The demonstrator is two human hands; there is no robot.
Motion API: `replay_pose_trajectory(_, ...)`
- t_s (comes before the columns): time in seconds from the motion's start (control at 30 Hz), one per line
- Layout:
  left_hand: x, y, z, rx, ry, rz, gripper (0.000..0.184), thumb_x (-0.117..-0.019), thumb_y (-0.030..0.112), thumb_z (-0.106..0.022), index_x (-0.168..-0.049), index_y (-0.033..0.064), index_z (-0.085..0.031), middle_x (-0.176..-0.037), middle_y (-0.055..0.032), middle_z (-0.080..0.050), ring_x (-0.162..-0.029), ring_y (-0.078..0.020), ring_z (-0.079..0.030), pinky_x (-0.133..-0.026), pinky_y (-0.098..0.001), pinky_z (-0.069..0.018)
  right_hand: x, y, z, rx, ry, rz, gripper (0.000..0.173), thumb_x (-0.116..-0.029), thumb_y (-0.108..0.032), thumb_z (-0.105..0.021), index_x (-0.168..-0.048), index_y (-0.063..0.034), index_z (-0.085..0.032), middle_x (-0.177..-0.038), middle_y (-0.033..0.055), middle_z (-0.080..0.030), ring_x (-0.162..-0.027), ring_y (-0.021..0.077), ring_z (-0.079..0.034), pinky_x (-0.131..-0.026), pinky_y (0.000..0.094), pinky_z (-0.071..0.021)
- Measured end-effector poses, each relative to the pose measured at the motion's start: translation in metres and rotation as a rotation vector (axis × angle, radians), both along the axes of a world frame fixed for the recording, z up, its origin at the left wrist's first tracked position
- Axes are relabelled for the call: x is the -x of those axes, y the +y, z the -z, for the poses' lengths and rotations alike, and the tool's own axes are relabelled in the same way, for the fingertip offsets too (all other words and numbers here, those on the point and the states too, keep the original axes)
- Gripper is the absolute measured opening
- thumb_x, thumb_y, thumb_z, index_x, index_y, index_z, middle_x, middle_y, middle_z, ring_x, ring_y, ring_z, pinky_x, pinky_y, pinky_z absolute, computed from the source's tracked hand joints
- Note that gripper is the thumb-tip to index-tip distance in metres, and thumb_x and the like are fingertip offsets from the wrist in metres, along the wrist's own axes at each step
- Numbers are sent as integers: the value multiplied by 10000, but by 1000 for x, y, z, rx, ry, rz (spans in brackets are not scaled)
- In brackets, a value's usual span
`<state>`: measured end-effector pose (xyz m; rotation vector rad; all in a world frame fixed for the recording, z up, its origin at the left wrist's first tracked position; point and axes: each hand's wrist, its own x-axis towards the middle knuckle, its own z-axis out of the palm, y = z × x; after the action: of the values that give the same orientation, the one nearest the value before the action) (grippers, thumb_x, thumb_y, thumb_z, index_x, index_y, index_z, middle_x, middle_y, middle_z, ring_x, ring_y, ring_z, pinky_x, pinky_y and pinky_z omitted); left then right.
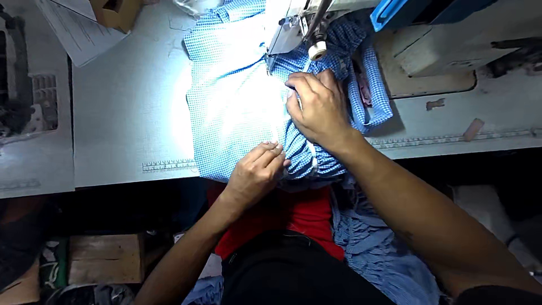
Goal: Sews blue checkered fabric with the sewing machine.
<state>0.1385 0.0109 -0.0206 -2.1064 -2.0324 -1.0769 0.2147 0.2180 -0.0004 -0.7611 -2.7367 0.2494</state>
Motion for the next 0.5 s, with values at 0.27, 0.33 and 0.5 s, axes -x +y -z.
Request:
replay_pose_trajectory(0.27, 10, 5, -4, 26, -1, 33, 267, -1002, 267, -664, -1038, 32, -786, -1177, -123, -753, -1202, -242, -685, -1084, -354, -519, -4, 3, 1, -56, 92, -106, 272, -1027, -169, -471, -1117, -118, -722, -1174, 102, -695, -1112, 346, -607, -920, 504, -467)
replay_pose_trajectory(0.33, 11, 6, -5, 34, 11, 28, 297, -991, 306, -678, -1041, 35, -787, -1174, -122, -754, -1202, -244, -684, -1085, -356, -518, -4, 2, 0, -80, 54, -72, 323, -1019, -289, -477, -1160, -148, -732, -1203, 91, -696, -1131, 346, -605, -919, 521, -456)
replay_pose_trajectory(0.5, 15, 9, -9, 77, 26, 26, 304, -996, 317, -671, -1026, 37, -788, -1162, -114, -758, -1204, -239, -684, -1081, -353, -519, -5, -1, -5, -38, 51, -99, 281, -996, -161, -492, -1156, -125, -720, -1252, 111, -669, -1185, 370, -578, -955, 537, -445)
